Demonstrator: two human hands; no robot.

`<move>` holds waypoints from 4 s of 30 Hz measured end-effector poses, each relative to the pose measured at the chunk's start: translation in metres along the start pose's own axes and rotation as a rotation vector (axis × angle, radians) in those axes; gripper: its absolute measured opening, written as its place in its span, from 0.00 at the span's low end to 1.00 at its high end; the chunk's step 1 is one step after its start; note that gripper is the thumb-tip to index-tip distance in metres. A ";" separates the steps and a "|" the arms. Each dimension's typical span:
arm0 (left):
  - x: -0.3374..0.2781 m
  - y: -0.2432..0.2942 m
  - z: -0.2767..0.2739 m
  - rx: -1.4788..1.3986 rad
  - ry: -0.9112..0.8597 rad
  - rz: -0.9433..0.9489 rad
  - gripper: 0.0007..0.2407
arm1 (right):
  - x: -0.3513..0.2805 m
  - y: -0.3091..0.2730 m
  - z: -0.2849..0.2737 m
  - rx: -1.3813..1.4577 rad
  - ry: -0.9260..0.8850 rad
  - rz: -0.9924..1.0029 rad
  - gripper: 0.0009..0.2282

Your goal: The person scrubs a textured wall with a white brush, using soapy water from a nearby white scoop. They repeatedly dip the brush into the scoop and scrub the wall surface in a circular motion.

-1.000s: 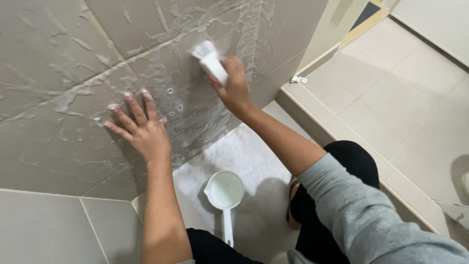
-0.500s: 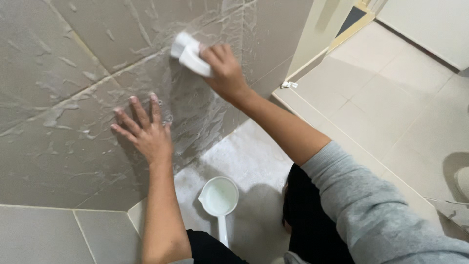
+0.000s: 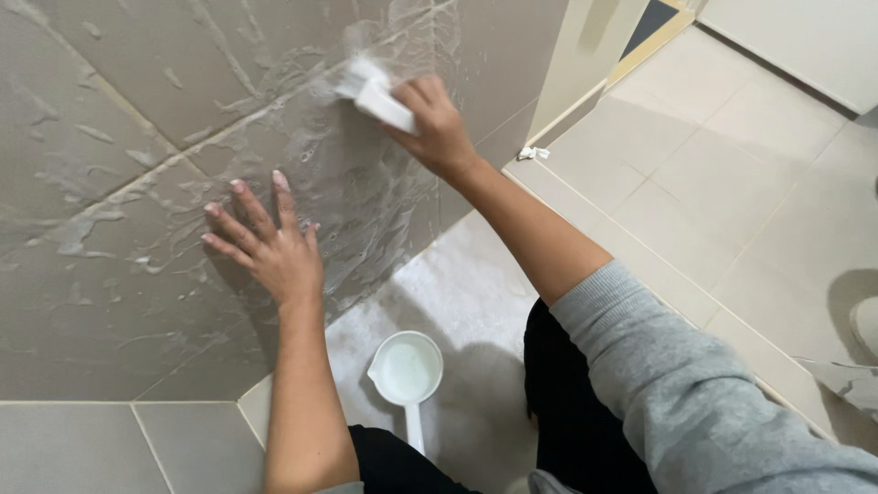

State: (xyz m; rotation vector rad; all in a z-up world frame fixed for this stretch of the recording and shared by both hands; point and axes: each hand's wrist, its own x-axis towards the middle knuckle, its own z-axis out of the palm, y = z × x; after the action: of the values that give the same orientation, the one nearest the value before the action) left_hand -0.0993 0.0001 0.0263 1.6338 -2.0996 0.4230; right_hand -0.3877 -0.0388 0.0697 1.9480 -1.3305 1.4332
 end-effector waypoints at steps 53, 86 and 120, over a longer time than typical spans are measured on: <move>-0.009 -0.035 0.013 0.049 0.075 0.067 0.48 | 0.049 -0.018 -0.031 0.320 0.342 0.552 0.18; -0.011 -0.039 -0.004 -0.073 -0.053 0.060 0.45 | 0.005 -0.052 0.030 0.053 0.089 -0.086 0.17; -0.027 -0.062 -0.007 -0.005 0.040 -0.039 0.48 | 0.025 -0.157 0.057 0.054 -0.119 -0.129 0.12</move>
State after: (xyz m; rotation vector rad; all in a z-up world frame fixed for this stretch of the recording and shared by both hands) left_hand -0.0327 0.0105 0.0166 1.6472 -2.0350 0.4337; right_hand -0.2238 -0.0171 0.1028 2.1426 -1.2025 1.3236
